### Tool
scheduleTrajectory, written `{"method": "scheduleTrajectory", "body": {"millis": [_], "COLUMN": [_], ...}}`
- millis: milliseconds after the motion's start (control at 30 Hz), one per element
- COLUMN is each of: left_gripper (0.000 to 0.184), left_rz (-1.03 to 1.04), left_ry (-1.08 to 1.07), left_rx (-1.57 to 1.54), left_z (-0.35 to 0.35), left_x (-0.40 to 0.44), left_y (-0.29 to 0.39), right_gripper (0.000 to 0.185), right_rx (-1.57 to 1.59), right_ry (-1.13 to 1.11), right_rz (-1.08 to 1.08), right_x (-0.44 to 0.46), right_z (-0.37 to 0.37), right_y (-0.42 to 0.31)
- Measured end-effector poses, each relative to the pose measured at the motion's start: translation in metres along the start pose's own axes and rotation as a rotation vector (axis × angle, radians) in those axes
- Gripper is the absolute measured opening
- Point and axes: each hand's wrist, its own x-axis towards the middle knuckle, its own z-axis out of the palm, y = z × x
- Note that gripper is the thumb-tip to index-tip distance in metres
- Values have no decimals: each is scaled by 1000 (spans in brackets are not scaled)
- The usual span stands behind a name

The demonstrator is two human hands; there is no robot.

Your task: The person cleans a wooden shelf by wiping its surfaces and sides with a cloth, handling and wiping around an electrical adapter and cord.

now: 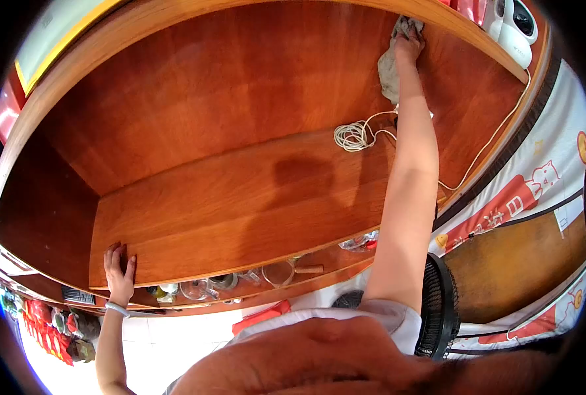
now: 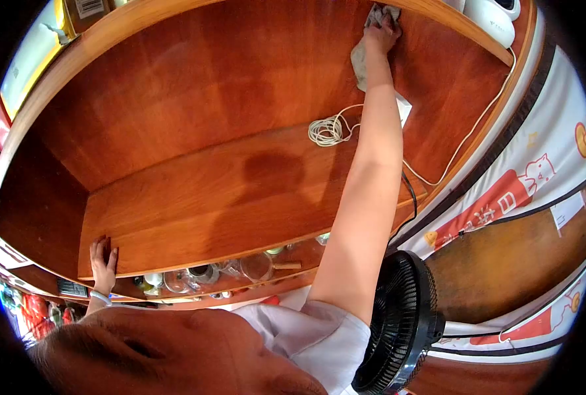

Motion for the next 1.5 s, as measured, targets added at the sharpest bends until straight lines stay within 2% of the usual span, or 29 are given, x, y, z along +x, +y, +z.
{"method": "scheduleTrajectory", "body": {"millis": [33,133,233,300,333,400,433,467,500,567,600,633,667,733,767,800,833,867,900,933,967,1033,1100,1133,1233,1267,1300,1400,1500], "left_gripper": [30,30,31,32,33,34,34,34,33,33,34,34,34,34,34,34,34,35,36,38,39,40,41,42,43,44,44,46,47], "left_rz": [-2,20,21,46,38,41,37,30,21,29,45,60,57,66,89,77,66,60,57,77,101,130,156,160,154,154,140,168,180], "left_ry": [-3,2,-4,11,12,25,29,13,-1,43,49,55,47,65,77,86,86,88,81,86,110,106,97,120,129,136,119,132,150], "left_rx": [-1,48,33,87,87,68,67,51,32,28,42,57,26,23,29,39,51,76,100,87,68,90,124,137,161,169,178,219,190], "left_z": [1,2,3,8,7,8,6,4,2,3,3,3,-1,1,3,5,6,6,4,3,5,14,17,17,11,11,14,18,17], "left_x": [0,-1,-2,-3,-4,-4,-3,-3,-4,-5,-5,-6,-6,-6,-6,-6,-7,-7,-8,-10,-8,-5,-7,-7,-7,-8,-9,-7,-7], "left_y": [-2,-3,-6,-12,-13,-16,-15,-12,-11,-12,-14,-16,-11,-16,-20,-22,-24,-23,-21,-22,-24,-34,-42,-40,-27,-25,-26,-31,-32], "right_gripper": [40,43,35,41,39,33,32,34,40,44,42,39,32,27,24,25,29,35,39,42,41,41,41,44,41,43,43,42,42], "right_rx": [-2,325,331,362,334,315,336,196,214,203,6,-147,-41,-90,-146,-266,-133,-312,-350,-776,-760,-939,-977,-1008,-1149,-1091,-1084,-1089,-1075], "right_ry": [-3,-59,113,-83,-93,-430,-681,-1005,-1148,-1421,-1351,-1449,-1185,-1145,-1222,-1182,-1172,-1114,-1070,-1068,-971,-961,-927,-922,-921,-832,-857,-656,-609], "right_rz": [0,93,-377,-533,-575,-450,-279,-127,-38,-260,-477,-645,-819,-802,-693,-584,-51,-169,-123,-153,-489,-305,-347,-465,-409,-352,-354,-409,-447], "right_x": [-7,-71,-159,-218,-245,-290,-304,-313,-343,-368,-386,-397,-420,-407,-388,-378,-371,-357,-343,-329,-318,-303,-301,-303,-317,-321,-326,-331,-335], "right_z": [-5,10,54,77,97,92,72,48,67,21,-2,-22,-29,-51,-70,-83,-90,-105,-129,-138,-160,-188,-201,-198,-189,-182,-183,-182,-184], "right_y": [-19,-78,-121,-133,-136,-151,-173,-191,-172,-183,-183,-179,-147,-129,-130,-124,-102,-90,-91,-76,-56,-54,-47,-44,-68,-44,-43,-34,-34]}}
